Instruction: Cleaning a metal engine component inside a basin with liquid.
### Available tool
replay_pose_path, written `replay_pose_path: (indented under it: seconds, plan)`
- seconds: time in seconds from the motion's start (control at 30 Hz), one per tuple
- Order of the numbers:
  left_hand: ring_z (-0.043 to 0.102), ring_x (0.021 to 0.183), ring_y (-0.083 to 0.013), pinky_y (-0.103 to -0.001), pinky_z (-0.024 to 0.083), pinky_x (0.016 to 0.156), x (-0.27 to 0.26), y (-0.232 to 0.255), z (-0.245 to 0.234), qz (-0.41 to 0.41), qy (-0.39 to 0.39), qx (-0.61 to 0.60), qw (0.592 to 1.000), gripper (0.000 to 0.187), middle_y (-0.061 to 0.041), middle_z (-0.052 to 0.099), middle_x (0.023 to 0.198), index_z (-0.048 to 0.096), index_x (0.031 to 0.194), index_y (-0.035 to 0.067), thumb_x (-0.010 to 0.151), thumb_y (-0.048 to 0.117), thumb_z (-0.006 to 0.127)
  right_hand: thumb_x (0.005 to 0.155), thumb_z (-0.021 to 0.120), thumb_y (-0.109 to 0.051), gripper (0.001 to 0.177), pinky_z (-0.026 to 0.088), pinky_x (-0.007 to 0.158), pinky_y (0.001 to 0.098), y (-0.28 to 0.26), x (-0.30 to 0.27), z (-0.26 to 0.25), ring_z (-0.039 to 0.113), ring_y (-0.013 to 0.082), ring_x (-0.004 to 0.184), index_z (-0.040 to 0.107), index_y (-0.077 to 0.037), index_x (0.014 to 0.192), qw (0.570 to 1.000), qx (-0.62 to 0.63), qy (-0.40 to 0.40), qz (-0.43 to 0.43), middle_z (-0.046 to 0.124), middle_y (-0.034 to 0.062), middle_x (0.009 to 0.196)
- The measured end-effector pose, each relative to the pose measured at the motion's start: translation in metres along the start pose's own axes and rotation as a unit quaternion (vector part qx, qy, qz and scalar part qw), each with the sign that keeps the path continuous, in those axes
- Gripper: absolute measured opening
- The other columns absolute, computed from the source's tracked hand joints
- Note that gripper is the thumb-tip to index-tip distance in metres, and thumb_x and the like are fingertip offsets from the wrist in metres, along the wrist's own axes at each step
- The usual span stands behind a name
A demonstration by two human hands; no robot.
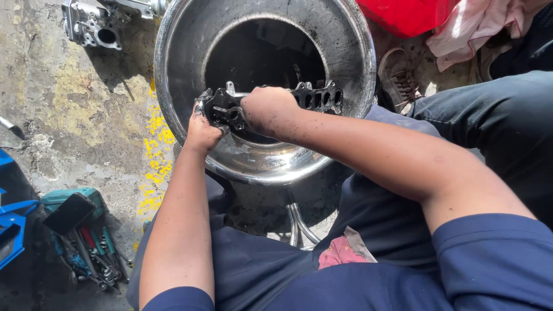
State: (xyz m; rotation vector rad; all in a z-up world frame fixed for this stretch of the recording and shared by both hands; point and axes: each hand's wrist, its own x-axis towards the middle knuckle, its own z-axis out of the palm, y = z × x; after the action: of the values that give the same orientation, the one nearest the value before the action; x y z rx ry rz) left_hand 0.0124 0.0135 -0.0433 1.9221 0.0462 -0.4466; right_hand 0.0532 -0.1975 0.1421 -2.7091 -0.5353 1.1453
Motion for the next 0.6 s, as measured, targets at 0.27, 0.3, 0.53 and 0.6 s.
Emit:
replay_pose_path:
  seconds: [0.27, 0.3, 0.53, 0.6]
  plan:
    - [0.055, 0.132, -0.023, -0.035, 0.041, 0.116, 0.03, -0.072, 0.023, -0.126, -0.058, -0.406, 0.903, 0.09, -0.011, 0.061, 0.14, 0.042, 0.149, 0.005, 0.074, 0.028, 0.086, 0.088, 0.065, -0.015, 0.017, 0.061, 0.075, 0.041, -0.028, 0.051, 0.027, 0.075, 0.0287, 0.088, 0.079, -0.008, 0.096, 0.994, 0.087, 0.047, 0.044, 0.075, 0.0123, 0.095]
    - [0.053, 0.136, -0.0245, -0.036, 0.038, 0.119, 0.04, -0.083, 0.027, -0.155, -0.077, -0.493, 0.853, 0.086, -0.01, 0.061, 0.142, 0.046, 0.149, 0.005, 0.077, 0.034, 0.084, 0.082, 0.07, -0.012, 0.019, 0.061, 0.078, 0.0408, -0.03, 0.053, 0.019, 0.074, 0.0295, 0.093, 0.079, -0.009, 0.099, 0.994, 0.081, 0.058, 0.05, 0.074, 0.0124, 0.1]
    - [0.049, 0.135, -0.0261, -0.033, 0.034, 0.12, 0.012, -0.031, 0.026, 0.0, -0.03, 0.073, 0.997, 0.09, -0.011, 0.056, 0.142, 0.043, 0.143, 0.007, 0.068, 0.026, 0.088, 0.082, 0.07, -0.013, 0.022, 0.063, 0.077, 0.0409, -0.026, 0.058, 0.01, 0.077, 0.0259, 0.092, 0.078, -0.012, 0.102, 0.993, 0.07, -0.053, 0.081, 0.078, 0.0116, 0.101]
    - [0.049, 0.134, -0.0281, -0.034, 0.034, 0.116, 0.008, -0.019, 0.025, 0.014, -0.02, 0.003, 1.0, 0.097, -0.014, 0.053, 0.142, 0.041, 0.145, 0.005, 0.063, 0.026, 0.088, 0.073, 0.076, -0.009, 0.024, 0.06, 0.077, 0.0408, -0.031, 0.07, 0.022, 0.074, 0.0271, 0.094, 0.081, -0.012, 0.096, 0.997, 0.057, -0.027, 0.044, 0.077, 0.0103, 0.099]
